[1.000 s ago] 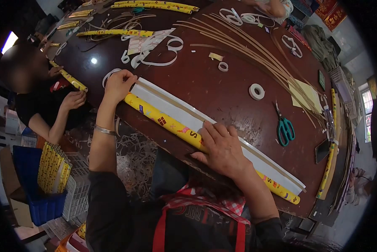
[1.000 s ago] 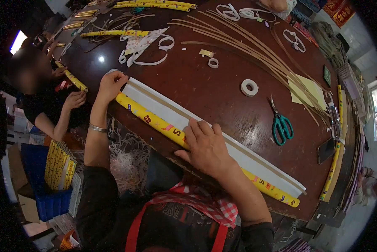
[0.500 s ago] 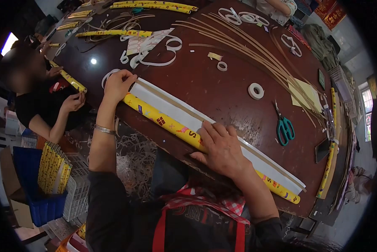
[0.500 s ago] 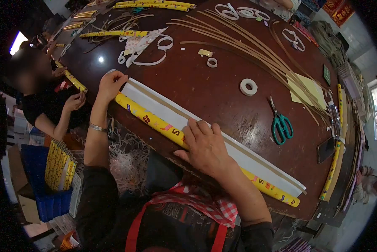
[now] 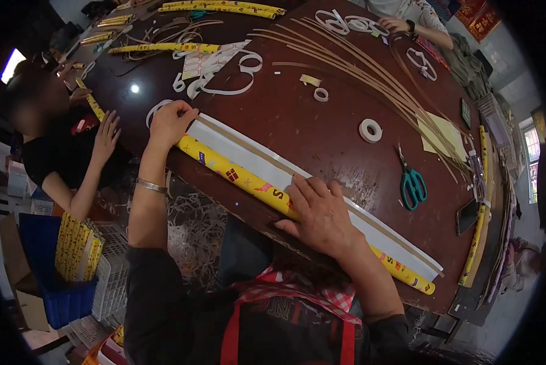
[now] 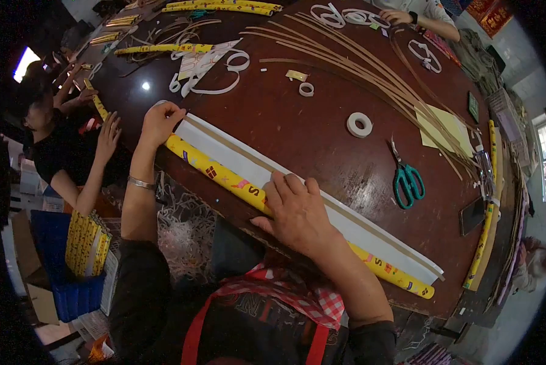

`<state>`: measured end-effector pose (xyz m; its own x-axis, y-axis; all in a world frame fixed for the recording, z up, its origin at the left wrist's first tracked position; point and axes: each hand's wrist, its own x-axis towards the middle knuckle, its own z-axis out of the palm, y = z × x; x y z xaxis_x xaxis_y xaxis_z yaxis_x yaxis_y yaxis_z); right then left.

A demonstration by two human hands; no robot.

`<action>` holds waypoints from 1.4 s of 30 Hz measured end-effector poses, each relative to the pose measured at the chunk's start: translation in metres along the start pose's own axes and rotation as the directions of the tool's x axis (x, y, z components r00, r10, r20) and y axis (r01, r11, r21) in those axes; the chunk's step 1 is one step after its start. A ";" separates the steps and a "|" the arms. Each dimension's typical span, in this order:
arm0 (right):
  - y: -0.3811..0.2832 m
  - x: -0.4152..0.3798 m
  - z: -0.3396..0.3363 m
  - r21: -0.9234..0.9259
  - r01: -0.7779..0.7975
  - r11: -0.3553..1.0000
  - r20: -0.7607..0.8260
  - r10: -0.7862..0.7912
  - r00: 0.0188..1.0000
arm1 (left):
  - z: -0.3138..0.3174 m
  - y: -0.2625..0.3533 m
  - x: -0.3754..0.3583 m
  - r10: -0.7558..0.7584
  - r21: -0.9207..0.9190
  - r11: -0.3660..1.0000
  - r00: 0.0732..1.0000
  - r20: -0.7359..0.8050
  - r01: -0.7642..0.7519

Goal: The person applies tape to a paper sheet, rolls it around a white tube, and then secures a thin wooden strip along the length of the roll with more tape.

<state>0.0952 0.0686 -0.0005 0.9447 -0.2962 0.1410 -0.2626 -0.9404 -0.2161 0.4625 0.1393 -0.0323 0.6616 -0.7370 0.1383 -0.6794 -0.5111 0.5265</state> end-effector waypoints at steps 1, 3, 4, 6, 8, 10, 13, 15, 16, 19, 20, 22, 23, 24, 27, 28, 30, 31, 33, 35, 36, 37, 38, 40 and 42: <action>0.000 0.000 0.001 -0.008 0.002 1.000 -0.008 -0.003 1.000 | 0.000 0.000 0.000 0.000 -0.006 1.000 1.000 0.001 0.000; 0.000 0.000 0.001 -0.010 0.005 1.000 -0.012 -0.005 1.000 | 0.000 -0.001 0.000 0.011 -0.001 1.000 1.000 0.003 -0.011; 0.000 0.000 0.001 -0.012 0.007 1.000 -0.017 -0.007 1.000 | 0.000 -0.002 0.001 0.022 0.004 1.000 1.000 0.004 -0.022; 0.000 0.000 0.001 -0.017 0.008 1.000 -0.023 -0.009 1.000 | 0.000 -0.006 0.002 0.030 -0.002 1.000 0.999 0.011 -0.030; 0.000 -0.001 0.002 -0.021 0.009 1.000 -0.027 -0.009 1.000 | -0.001 -0.004 0.001 0.038 -0.010 0.999 0.999 0.018 -0.038; 0.000 -0.001 0.002 0.003 0.004 1.000 -0.020 -0.004 1.000 | -0.005 0.002 -0.002 0.012 -0.075 0.997 1.000 0.020 -0.010; 0.000 -0.001 0.003 0.010 0.007 1.000 -0.032 -0.007 0.999 | -0.010 0.010 -0.006 -0.017 -0.087 0.996 1.000 0.019 0.019; 0.000 -0.001 0.003 0.004 0.011 1.000 -0.035 -0.011 0.999 | -0.008 0.003 -0.005 -0.032 -0.094 0.995 0.998 0.053 0.037; 0.001 -0.001 0.003 -0.004 0.013 1.000 -0.035 -0.013 0.999 | -0.008 -0.001 -0.003 -0.046 -0.102 0.993 0.995 0.089 0.055; -0.001 -0.001 0.001 0.013 -0.023 1.000 -0.004 0.023 1.000 | -0.011 -0.008 -0.007 0.028 -0.083 0.996 0.985 0.168 -0.014; -0.001 -0.001 0.001 0.014 -0.023 1.000 -0.004 0.023 1.000 | -0.013 -0.003 -0.008 0.028 -0.081 0.997 0.985 0.168 -0.015; 0.000 -0.002 0.003 0.006 -0.013 1.000 -0.035 0.013 0.999 | -0.020 0.009 -0.007 -0.083 0.084 0.994 0.967 0.239 0.065; -0.001 -0.002 0.003 0.006 -0.012 1.000 -0.037 0.012 0.999 | -0.023 0.014 -0.007 -0.083 0.085 0.994 0.968 0.237 0.065; -0.001 -0.001 0.003 0.005 -0.015 1.000 -0.023 0.015 1.000 | -0.025 0.018 -0.007 -0.095 0.132 0.989 0.963 0.251 0.063; 0.000 -0.002 0.003 0.006 -0.019 1.000 -0.009 0.020 1.000 | -0.023 0.017 -0.002 -0.116 0.176 0.982 0.952 0.284 0.067; 0.000 -0.002 0.003 0.009 -0.018 1.000 -0.010 0.018 1.000 | -0.023 0.015 0.000 -0.125 0.174 0.982 0.946 0.301 0.074; 0.000 -0.002 0.003 0.004 -0.020 1.000 -0.008 0.020 1.000 | -0.023 0.013 0.001 -0.122 0.159 0.984 0.942 0.314 0.075; 0.000 -0.002 0.003 -0.003 -0.024 1.000 -0.006 0.024 1.000 | -0.023 0.013 0.001 -0.118 0.143 0.987 0.937 0.328 0.074; 0.001 -0.003 0.005 0.001 -0.004 1.000 -0.033 0.004 0.999 | -0.023 0.013 -0.001 -0.118 0.124 0.989 0.938 0.326 0.081; 0.002 -0.003 0.006 0.005 0.014 1.000 -0.063 -0.013 0.998 | -0.023 0.010 0.000 -0.114 0.107 0.991 0.939 0.324 0.083; 0.002 -0.003 0.006 0.010 0.015 1.000 -0.077 -0.015 0.997 | -0.020 0.004 0.004 -0.099 0.092 0.993 0.940 0.326 0.073; 0.002 -0.003 0.006 0.016 0.017 1.000 -0.093 -0.015 0.996 | -0.018 -0.001 0.006 -0.084 0.079 0.995 0.941 0.327 0.061; 0.002 -0.003 0.007 0.020 0.015 1.000 -0.099 -0.013 0.995 | -0.017 -0.004 0.007 -0.082 0.085 0.995 0.942 0.327 0.057; 0.002 -0.004 0.008 0.001 0.016 1.000 -0.107 -0.016 0.994 | -0.015 -0.010 0.008 -0.065 0.040 0.998 0.955 0.289 0.056; 0.001 -0.003 0.006 0.004 -0.002 1.000 -0.073 0.002 0.997 | -0.016 -0.004 0.004 -0.073 0.075 0.996 0.962 0.262 0.056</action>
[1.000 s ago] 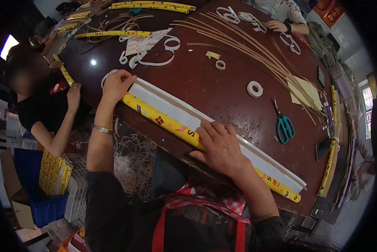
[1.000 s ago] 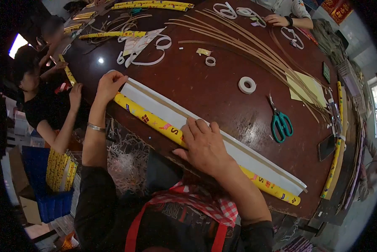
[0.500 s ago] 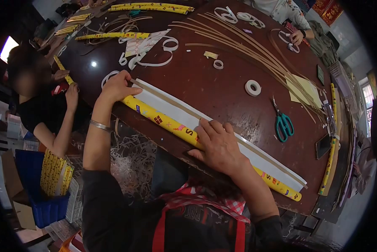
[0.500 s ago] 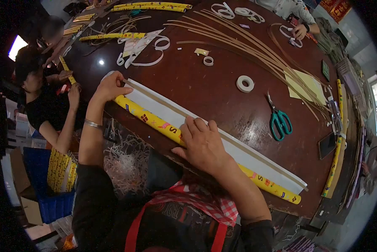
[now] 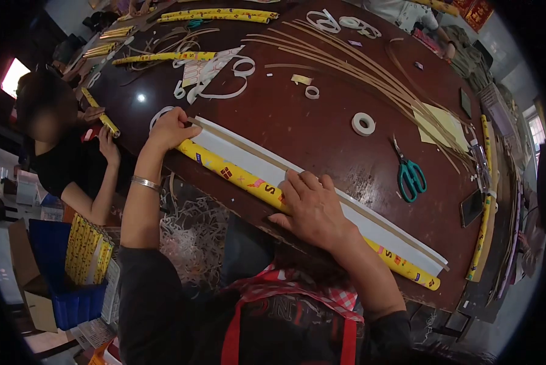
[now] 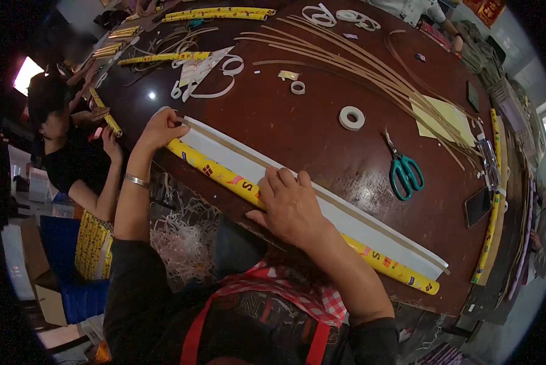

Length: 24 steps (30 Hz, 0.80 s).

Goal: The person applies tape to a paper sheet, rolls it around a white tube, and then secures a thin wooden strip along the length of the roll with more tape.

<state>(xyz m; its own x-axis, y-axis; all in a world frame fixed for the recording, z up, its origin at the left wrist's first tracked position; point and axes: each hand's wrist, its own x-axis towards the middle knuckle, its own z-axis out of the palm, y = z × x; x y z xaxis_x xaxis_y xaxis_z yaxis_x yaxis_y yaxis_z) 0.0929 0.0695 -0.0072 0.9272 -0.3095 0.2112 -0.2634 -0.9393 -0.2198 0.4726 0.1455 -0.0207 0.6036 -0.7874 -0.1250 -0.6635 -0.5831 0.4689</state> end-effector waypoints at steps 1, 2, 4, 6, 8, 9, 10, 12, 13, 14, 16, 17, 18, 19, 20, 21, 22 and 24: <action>0.000 0.000 -0.001 -0.001 -0.014 1.000 0.039 0.014 0.999 | 0.001 0.003 -0.003 -0.013 0.028 1.000 1.000 -0.028 0.014; 0.000 0.000 -0.001 -0.001 -0.018 1.000 0.037 0.018 0.999 | 0.000 0.014 -0.012 -0.009 0.030 1.000 1.000 -0.027 0.010; 0.000 0.001 -0.001 0.016 -0.012 1.000 0.041 0.012 0.999 | -0.002 0.042 -0.032 0.033 0.290 0.956 0.965 -0.259 0.045; 0.001 0.000 0.002 0.011 -0.006 1.000 0.016 0.006 1.000 | 0.003 0.047 -0.037 0.119 0.301 0.953 0.954 -0.276 -0.032; 0.001 0.001 0.003 0.005 0.001 1.000 -0.010 -0.001 1.000 | 0.006 0.049 -0.038 0.204 0.315 0.943 0.934 -0.295 -0.106; 0.001 0.001 0.003 0.005 -0.002 1.000 -0.003 0.002 1.000 | 0.009 0.048 -0.037 0.221 0.301 0.944 0.934 -0.281 -0.133; 0.001 0.001 0.002 0.005 -0.007 1.000 0.004 0.007 1.000 | 0.012 0.047 -0.036 0.238 0.287 0.945 0.934 -0.266 -0.159; 0.001 0.000 0.002 0.005 -0.005 1.000 0.000 0.005 1.000 | 0.016 0.044 -0.036 0.258 0.269 0.946 0.922 -0.289 -0.180; 0.001 0.000 0.002 0.005 -0.004 1.000 -0.003 0.004 1.000 | 0.017 0.042 -0.036 0.276 0.251 0.947 0.909 -0.311 -0.201; 0.001 0.000 0.002 0.006 -0.001 1.000 -0.004 0.001 1.000 | 0.018 0.041 -0.036 0.275 0.252 0.947 0.909 -0.313 -0.199; 0.001 0.000 0.003 0.001 0.000 1.000 -0.004 0.000 1.000 | 0.019 0.040 -0.036 0.280 0.236 0.949 0.901 -0.330 -0.209; 0.001 0.000 0.003 0.002 0.001 1.000 -0.005 -0.001 1.000 | 0.019 0.040 -0.036 0.280 0.237 0.949 0.901 -0.331 -0.207; 0.001 -0.001 0.004 0.000 0.004 1.000 -0.018 -0.004 1.000 | 0.019 0.040 -0.035 0.271 0.235 0.951 0.905 -0.329 -0.200; 0.002 -0.001 0.004 -0.003 0.006 1.000 -0.030 -0.006 1.000 | 0.019 0.041 -0.035 0.263 0.231 0.953 0.908 -0.327 -0.193; 0.002 -0.001 0.004 -0.003 0.006 1.000 -0.031 -0.006 0.999 | 0.019 0.041 -0.034 0.265 0.232 0.953 0.907 -0.327 -0.195; 0.002 -0.001 0.004 -0.008 0.006 1.000 -0.028 -0.006 1.000 | 0.019 0.040 -0.033 0.254 0.228 0.956 0.914 -0.316 -0.186; 0.002 -0.001 0.004 -0.014 0.006 1.000 -0.025 -0.006 1.000 | 0.019 0.040 -0.033 0.242 0.224 0.958 0.921 -0.305 -0.178; 0.002 -0.001 0.005 -0.011 0.002 1.000 -0.017 -0.002 1.000 | 0.020 0.039 -0.032 0.261 0.232 0.953 0.912 -0.317 -0.192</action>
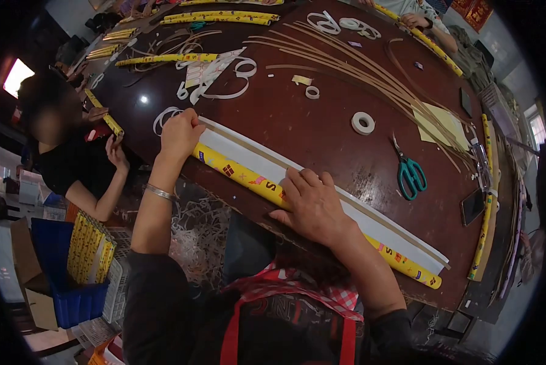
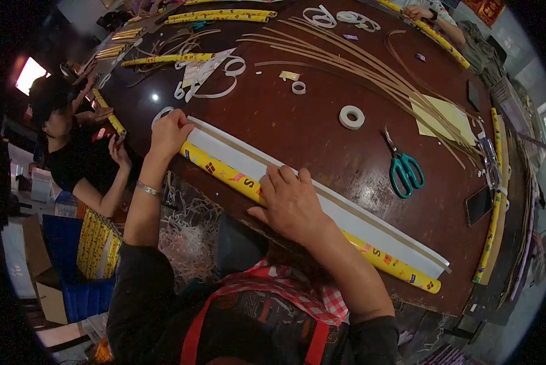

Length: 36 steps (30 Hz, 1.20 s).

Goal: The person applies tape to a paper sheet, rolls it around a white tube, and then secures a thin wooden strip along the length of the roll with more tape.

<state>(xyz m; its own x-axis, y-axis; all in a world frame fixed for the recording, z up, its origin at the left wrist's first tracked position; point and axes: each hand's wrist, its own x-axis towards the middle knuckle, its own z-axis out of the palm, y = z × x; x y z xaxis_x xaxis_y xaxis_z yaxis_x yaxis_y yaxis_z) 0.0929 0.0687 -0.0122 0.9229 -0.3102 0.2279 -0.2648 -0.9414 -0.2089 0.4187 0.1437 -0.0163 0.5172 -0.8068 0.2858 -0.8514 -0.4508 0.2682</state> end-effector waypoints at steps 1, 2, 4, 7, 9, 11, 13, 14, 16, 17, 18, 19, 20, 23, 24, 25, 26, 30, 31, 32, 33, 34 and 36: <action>0.000 0.000 0.000 0.003 -0.004 1.000 0.009 0.004 1.000 | 0.000 0.000 0.000 0.016 0.004 1.000 1.000 -0.017 -0.016; 0.000 0.000 0.000 0.004 -0.003 1.000 0.008 0.003 1.000 | 0.000 0.000 0.000 0.016 0.005 1.000 1.000 -0.018 -0.016; 0.000 0.000 -0.001 0.012 -0.003 1.000 0.003 0.003 1.000 | -0.002 0.001 -0.001 0.030 0.019 0.999 1.000 0.006 -0.030; 0.000 0.000 -0.003 0.059 -0.010 0.998 0.045 0.007 0.999 | -0.002 0.001 -0.001 0.023 -0.012 1.000 0.999 0.041 -0.023; 0.000 0.001 -0.003 0.057 -0.009 0.998 0.041 0.006 0.999 | -0.002 -0.001 0.001 0.005 -0.006 1.000 0.998 0.070 -0.004; 0.000 0.000 -0.003 0.056 -0.008 0.998 0.038 0.006 0.999 | -0.001 -0.001 0.001 -0.013 0.000 1.000 0.995 0.101 0.014; 0.000 0.000 -0.004 0.044 0.004 0.999 0.031 -0.005 1.000 | -0.002 0.000 -0.001 0.008 -0.012 1.000 0.998 0.062 -0.007; 0.000 0.000 -0.003 0.045 0.003 0.999 0.030 -0.005 1.000 | -0.003 0.000 -0.001 0.008 -0.012 1.000 0.998 0.063 -0.008; 0.000 0.000 -0.003 0.046 0.008 0.999 0.019 -0.009 1.000 | -0.004 0.000 -0.001 0.028 -0.022 0.999 0.998 0.062 -0.026; 0.000 0.000 -0.003 0.046 0.008 0.999 0.019 -0.009 1.000 | -0.004 0.000 0.000 0.027 -0.022 0.999 0.998 0.063 -0.026; 0.000 0.001 -0.003 0.034 0.007 0.999 0.024 -0.008 1.000 | -0.003 -0.001 0.001 0.006 -0.021 1.000 0.996 0.091 -0.004; 0.000 0.001 -0.003 0.022 0.006 1.000 0.028 -0.006 1.000 | -0.003 -0.002 0.002 -0.015 -0.020 1.000 0.993 0.119 0.017; 0.000 0.001 -0.003 0.023 0.005 1.000 0.027 -0.006 1.000 | -0.005 0.001 0.003 -0.014 -0.019 1.000 0.993 0.119 0.016; 0.000 0.001 -0.003 0.000 0.011 1.000 0.026 -0.011 1.000 | -0.010 0.016 0.006 -0.114 0.001 0.993 0.974 0.193 0.116; 0.000 0.000 -0.003 0.003 0.010 1.000 0.028 -0.010 1.000 | -0.012 0.021 0.007 -0.126 0.064 0.991 0.969 0.210 0.115; 0.000 0.000 -0.003 0.006 0.009 1.000 0.029 -0.010 1.000 | -0.013 0.023 0.007 -0.140 0.127 0.985 0.964 0.226 0.113; 0.000 0.000 -0.003 0.006 0.010 1.000 0.029 -0.010 1.000 | -0.013 0.022 0.008 -0.140 0.127 0.985 0.964 0.225 0.113; 0.000 0.001 -0.005 0.020 0.000 1.000 0.047 -0.001 0.999 | -0.002 0.002 0.012 -0.126 0.064 0.991 0.977 0.171 0.117; -0.001 0.002 -0.007 0.035 -0.009 0.999 0.081 0.006 0.997 | 0.001 -0.008 0.016 -0.107 0.037 0.994 0.985 0.137 0.102; -0.001 0.002 -0.006 0.034 -0.011 0.999 0.080 0.008 0.997 | 0.001 -0.013 0.019 -0.104 0.036 0.994 0.985 0.137 0.100; -0.001 0.002 -0.005 0.025 -0.005 1.000 0.061 0.004 0.998 | 0.001 -0.019 0.023 -0.154 0.031 0.988 0.973 0.174 0.151; -0.001 0.001 -0.004 0.017 -0.001 1.000 0.041 0.000 0.999 | 0.000 -0.025 0.027 -0.203 0.027 0.979 0.956 0.210 0.202; 0.000 0.001 -0.001 0.019 0.005 1.000 0.022 -0.005 1.000 | -0.002 -0.033 0.033 -0.243 0.024 0.969 0.945 0.219 0.244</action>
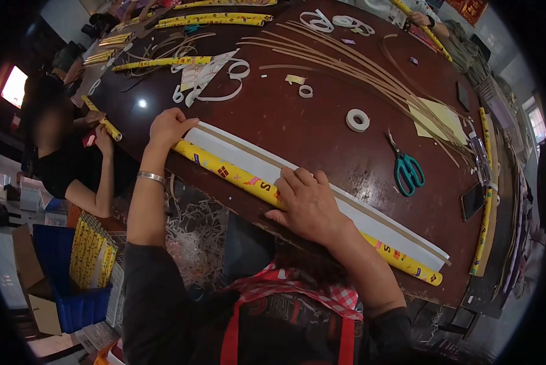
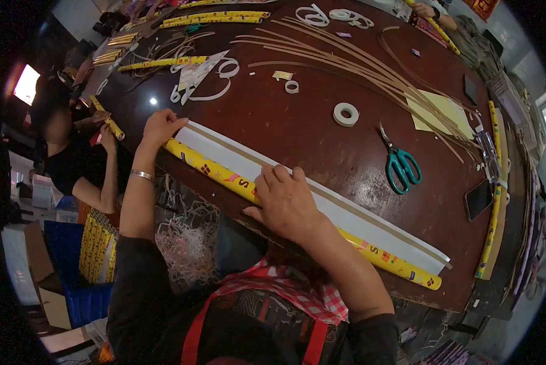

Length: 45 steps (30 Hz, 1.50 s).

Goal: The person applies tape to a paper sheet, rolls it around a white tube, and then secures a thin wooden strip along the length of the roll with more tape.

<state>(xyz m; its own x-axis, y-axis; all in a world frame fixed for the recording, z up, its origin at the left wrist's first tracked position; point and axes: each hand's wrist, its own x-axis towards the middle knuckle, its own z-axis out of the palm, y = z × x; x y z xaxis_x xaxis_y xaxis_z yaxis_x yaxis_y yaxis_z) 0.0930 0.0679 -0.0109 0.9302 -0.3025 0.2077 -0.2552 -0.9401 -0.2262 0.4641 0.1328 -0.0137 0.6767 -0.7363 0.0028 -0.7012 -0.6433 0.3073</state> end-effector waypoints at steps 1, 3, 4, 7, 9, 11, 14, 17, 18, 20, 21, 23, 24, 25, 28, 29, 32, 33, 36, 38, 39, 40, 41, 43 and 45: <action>0.000 0.000 0.000 0.002 0.007 1.000 -0.017 -0.007 1.000 | -0.002 -0.003 0.003 -0.044 -0.013 0.999 0.999 0.011 0.044; 0.000 -0.001 0.000 -0.002 0.008 1.000 -0.023 -0.008 1.000 | -0.005 -0.012 0.008 -0.062 0.038 0.997 0.998 -0.033 0.063; -0.001 -0.001 0.000 -0.006 0.010 1.000 -0.029 -0.010 1.000 | -0.004 -0.016 0.011 -0.078 0.087 0.993 0.994 -0.079 0.085; -0.001 0.001 -0.003 -0.003 -0.001 1.000 0.006 0.001 1.000 | -0.012 0.017 -0.020 0.033 0.031 0.999 0.968 -0.250 -0.026; -0.001 0.000 -0.001 -0.010 -0.002 1.000 -0.019 0.001 1.000 | -0.015 0.051 -0.057 0.266 -0.078 0.953 0.932 -0.247 -0.293; 0.000 0.000 0.000 -0.020 0.007 1.000 -0.039 -0.008 0.999 | -0.007 0.083 -0.098 0.589 -0.109 0.796 0.803 -0.090 -0.596; 0.000 0.000 0.001 -0.013 0.007 1.000 -0.010 -0.008 1.000 | 0.008 0.122 -0.142 0.810 -0.073 0.578 0.560 0.172 -0.813; 0.002 -0.001 0.006 -0.086 0.034 0.996 -0.057 -0.039 0.998 | 0.013 0.119 -0.140 0.778 -0.104 0.612 0.573 0.259 -0.784; 0.001 0.000 0.004 -0.061 0.027 0.998 -0.040 -0.030 0.999 | 0.013 0.115 -0.136 0.770 -0.078 0.623 0.593 0.237 -0.778; 0.000 0.000 0.002 -0.040 -0.002 0.999 -0.025 0.001 1.000 | 0.009 0.097 -0.125 0.716 -0.004 0.674 0.652 0.250 -0.739; 0.000 0.000 0.002 -0.020 0.012 1.000 -0.015 -0.012 1.000 | 0.006 0.087 -0.119 0.691 0.038 0.694 0.681 0.243 -0.719; 0.001 -0.001 0.004 -0.013 0.025 1.000 -0.029 -0.025 0.999 | 0.001 0.067 -0.107 0.639 0.103 0.734 0.734 0.229 -0.671; 0.001 -0.002 0.004 -0.022 -0.010 1.000 -0.027 0.009 1.000 | -0.005 0.065 -0.105 0.587 0.126 0.772 0.775 0.232 -0.623; 0.000 -0.002 0.003 -0.018 -0.005 1.000 0.002 0.005 1.000 | -0.006 0.066 -0.108 0.569 0.169 0.780 0.796 0.207 -0.602; -0.001 -0.001 0.004 -0.034 -0.033 0.999 0.023 0.034 0.999 | 0.001 0.082 -0.128 0.661 0.167 0.712 0.732 0.168 -0.682; -0.001 -0.001 0.005 -0.017 -0.019 1.000 0.012 0.019 1.000 | 0.008 0.089 -0.136 0.723 0.109 0.663 0.671 0.164 -0.741; -0.002 -0.001 0.009 -0.041 -0.032 0.999 -0.004 0.032 0.999 | 0.022 0.106 -0.140 0.773 -0.025 0.621 0.607 0.186 -0.784; -0.003 0.000 0.006 -0.040 -0.023 0.999 0.036 0.024 0.999 | 0.018 0.111 -0.138 0.727 -0.046 0.672 0.647 0.228 -0.739; -0.003 -0.007 0.006 -0.060 -0.013 0.998 0.023 0.014 1.000 | 0.022 0.105 -0.137 0.752 -0.041 0.649 0.633 0.183 -0.759; -0.003 -0.013 0.006 -0.078 -0.004 0.997 -0.019 0.002 1.000 | 0.022 0.106 -0.136 0.748 -0.038 0.653 0.635 0.191 -0.757; 0.000 -0.021 0.002 -0.056 -0.013 0.998 -0.016 0.012 1.000 | 0.022 0.106 -0.136 0.743 -0.039 0.658 0.641 0.195 -0.752; 0.003 -0.031 -0.002 -0.037 -0.023 0.999 -0.012 0.023 1.000 | 0.023 0.105 -0.136 0.742 -0.043 0.660 0.641 0.198 -0.750; 0.005 -0.041 -0.008 -0.036 -0.025 0.999 -0.007 0.024 1.000 | 0.024 0.105 -0.135 0.745 -0.041 0.659 0.644 0.174 -0.751; 0.009 -0.065 -0.023 -0.061 -0.108 0.992 0.038 0.111 0.993 | 0.026 0.105 -0.135 0.746 -0.044 0.661 0.649 0.150 -0.749; 0.013 -0.089 -0.032 -0.073 -0.158 0.985 0.053 0.162 0.985 | 0.025 0.105 -0.136 0.744 -0.039 0.662 0.651 0.149 -0.748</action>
<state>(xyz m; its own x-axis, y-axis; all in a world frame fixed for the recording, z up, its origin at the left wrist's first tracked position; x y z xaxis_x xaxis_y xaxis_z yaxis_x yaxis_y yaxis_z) -0.0012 0.0780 -0.0022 0.8891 -0.4423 0.1179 -0.4177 -0.8893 -0.1862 0.2929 0.1597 -0.0054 -0.1151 -0.9894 0.0884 -0.9620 0.1333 0.2384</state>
